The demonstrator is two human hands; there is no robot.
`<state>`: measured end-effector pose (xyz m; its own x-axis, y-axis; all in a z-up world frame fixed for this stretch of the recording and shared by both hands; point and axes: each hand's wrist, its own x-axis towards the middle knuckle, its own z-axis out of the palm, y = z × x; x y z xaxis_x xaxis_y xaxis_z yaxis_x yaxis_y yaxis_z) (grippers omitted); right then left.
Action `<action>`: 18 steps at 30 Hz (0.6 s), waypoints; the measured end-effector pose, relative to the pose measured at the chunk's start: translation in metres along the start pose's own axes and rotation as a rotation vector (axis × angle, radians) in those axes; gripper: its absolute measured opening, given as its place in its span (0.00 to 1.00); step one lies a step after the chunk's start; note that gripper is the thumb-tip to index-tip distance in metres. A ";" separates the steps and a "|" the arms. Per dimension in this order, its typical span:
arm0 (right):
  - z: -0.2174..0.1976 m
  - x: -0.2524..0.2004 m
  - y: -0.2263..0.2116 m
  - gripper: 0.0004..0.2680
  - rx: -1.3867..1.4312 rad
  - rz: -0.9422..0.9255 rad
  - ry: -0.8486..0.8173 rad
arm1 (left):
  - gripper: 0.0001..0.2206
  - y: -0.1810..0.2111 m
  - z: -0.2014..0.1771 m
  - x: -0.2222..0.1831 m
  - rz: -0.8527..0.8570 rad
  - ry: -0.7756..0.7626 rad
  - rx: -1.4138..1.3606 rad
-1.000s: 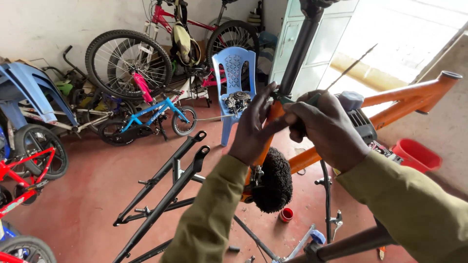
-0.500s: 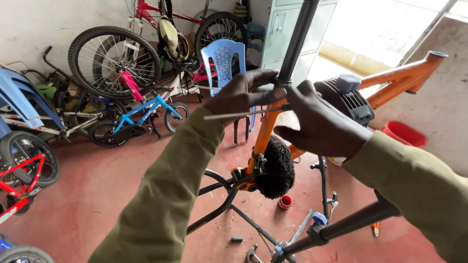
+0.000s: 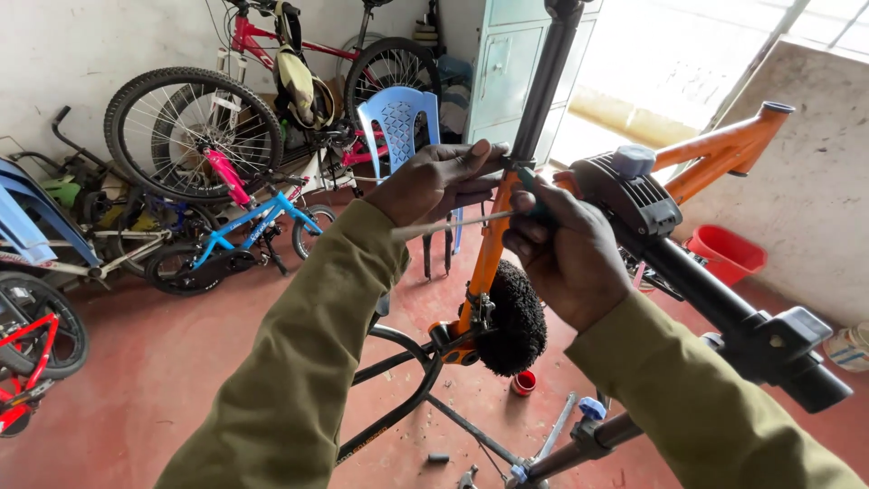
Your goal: Cleaning a bicycle frame with a cloth and performing maintenance on the headset using a hex tool.
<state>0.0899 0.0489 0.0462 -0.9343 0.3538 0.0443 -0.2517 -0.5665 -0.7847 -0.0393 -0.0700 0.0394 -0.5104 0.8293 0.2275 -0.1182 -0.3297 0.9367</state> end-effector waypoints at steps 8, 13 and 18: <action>-0.035 0.017 -0.035 0.08 -1.882 -0.980 -0.359 | 0.19 -0.008 -0.016 0.023 0.005 0.101 0.140; -0.032 0.010 -0.034 0.07 -1.890 -1.055 -0.239 | 0.12 -0.029 -0.017 0.043 0.063 0.298 0.203; -0.021 -0.009 -0.049 0.05 -1.173 -0.747 -0.131 | 0.10 -0.029 -0.002 0.040 0.129 0.367 0.212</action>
<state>0.1160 0.0890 0.0718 -0.7071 0.1841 0.6827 -0.4000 0.6920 -0.6009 -0.0586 -0.0282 0.0210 -0.7827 0.5598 0.2721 0.1236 -0.2886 0.9494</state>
